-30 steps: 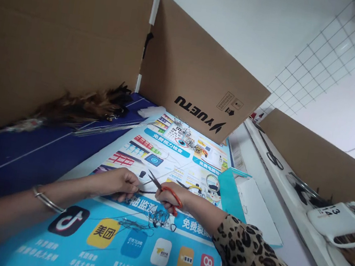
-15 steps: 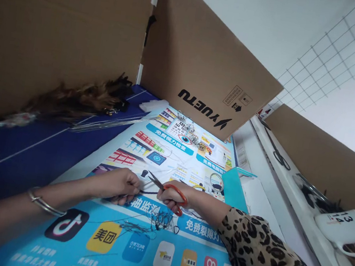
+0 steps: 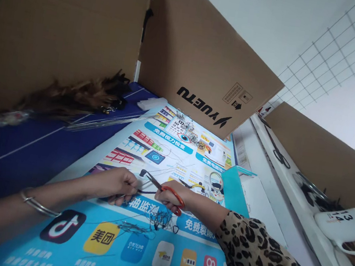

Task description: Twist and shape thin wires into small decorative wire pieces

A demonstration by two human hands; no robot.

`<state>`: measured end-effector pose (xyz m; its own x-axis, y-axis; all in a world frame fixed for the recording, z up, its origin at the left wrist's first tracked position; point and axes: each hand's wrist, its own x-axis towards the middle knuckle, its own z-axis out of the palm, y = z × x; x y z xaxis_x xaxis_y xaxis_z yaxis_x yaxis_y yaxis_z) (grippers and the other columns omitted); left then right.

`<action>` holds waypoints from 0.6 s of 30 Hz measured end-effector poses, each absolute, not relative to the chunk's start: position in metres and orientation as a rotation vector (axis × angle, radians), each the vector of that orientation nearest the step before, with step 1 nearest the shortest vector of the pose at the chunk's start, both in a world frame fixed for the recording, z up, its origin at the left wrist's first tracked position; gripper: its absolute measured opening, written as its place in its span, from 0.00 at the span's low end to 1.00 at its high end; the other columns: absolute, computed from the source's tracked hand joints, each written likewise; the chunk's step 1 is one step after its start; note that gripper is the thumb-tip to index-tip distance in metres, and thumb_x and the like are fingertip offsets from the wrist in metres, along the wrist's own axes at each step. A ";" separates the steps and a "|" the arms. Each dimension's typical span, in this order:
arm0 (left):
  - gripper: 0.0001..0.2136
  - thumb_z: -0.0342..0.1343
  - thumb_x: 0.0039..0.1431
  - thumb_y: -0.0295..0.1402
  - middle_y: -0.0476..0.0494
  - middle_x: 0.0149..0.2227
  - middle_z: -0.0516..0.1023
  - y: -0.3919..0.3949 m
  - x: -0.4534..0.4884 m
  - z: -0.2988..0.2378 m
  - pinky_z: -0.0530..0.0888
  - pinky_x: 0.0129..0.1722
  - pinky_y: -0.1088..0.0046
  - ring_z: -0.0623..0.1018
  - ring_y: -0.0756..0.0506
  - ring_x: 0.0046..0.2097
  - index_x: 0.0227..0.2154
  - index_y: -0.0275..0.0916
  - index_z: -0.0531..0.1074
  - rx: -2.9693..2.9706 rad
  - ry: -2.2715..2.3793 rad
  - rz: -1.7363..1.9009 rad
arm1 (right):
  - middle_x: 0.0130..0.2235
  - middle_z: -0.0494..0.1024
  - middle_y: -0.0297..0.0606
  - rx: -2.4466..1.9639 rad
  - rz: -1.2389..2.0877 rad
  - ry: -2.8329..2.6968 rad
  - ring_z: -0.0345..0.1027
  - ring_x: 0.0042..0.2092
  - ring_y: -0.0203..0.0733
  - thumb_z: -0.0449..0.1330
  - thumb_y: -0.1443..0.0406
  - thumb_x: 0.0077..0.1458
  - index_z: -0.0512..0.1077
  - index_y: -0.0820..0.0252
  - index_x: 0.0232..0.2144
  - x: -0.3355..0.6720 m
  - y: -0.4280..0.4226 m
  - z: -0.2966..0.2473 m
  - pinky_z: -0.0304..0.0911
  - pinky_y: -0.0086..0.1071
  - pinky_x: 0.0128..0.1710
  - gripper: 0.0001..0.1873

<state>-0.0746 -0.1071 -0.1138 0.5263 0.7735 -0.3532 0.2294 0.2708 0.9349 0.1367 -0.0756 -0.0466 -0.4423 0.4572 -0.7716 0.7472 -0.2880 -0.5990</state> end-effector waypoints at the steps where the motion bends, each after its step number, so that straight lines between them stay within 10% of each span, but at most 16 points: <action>1: 0.10 0.52 0.47 0.36 0.49 0.13 0.69 -0.107 -0.075 -0.114 0.62 0.16 0.78 0.67 0.52 0.16 0.18 0.35 0.69 1.285 0.989 0.466 | 0.14 0.56 0.23 1.514 -1.809 1.714 0.48 0.13 0.25 0.56 0.64 0.45 0.59 0.61 0.21 0.137 -0.076 -0.048 0.48 0.19 0.10 0.09; 18: 0.11 0.55 0.48 0.38 0.49 0.16 0.70 -0.107 -0.083 -0.115 0.63 0.18 0.78 0.69 0.52 0.18 0.20 0.34 0.70 1.319 0.803 0.446 | 0.18 0.62 0.26 1.360 -1.822 1.815 0.54 0.15 0.27 0.55 0.49 0.51 0.67 0.64 0.28 0.148 -0.076 -0.039 0.53 0.22 0.14 0.21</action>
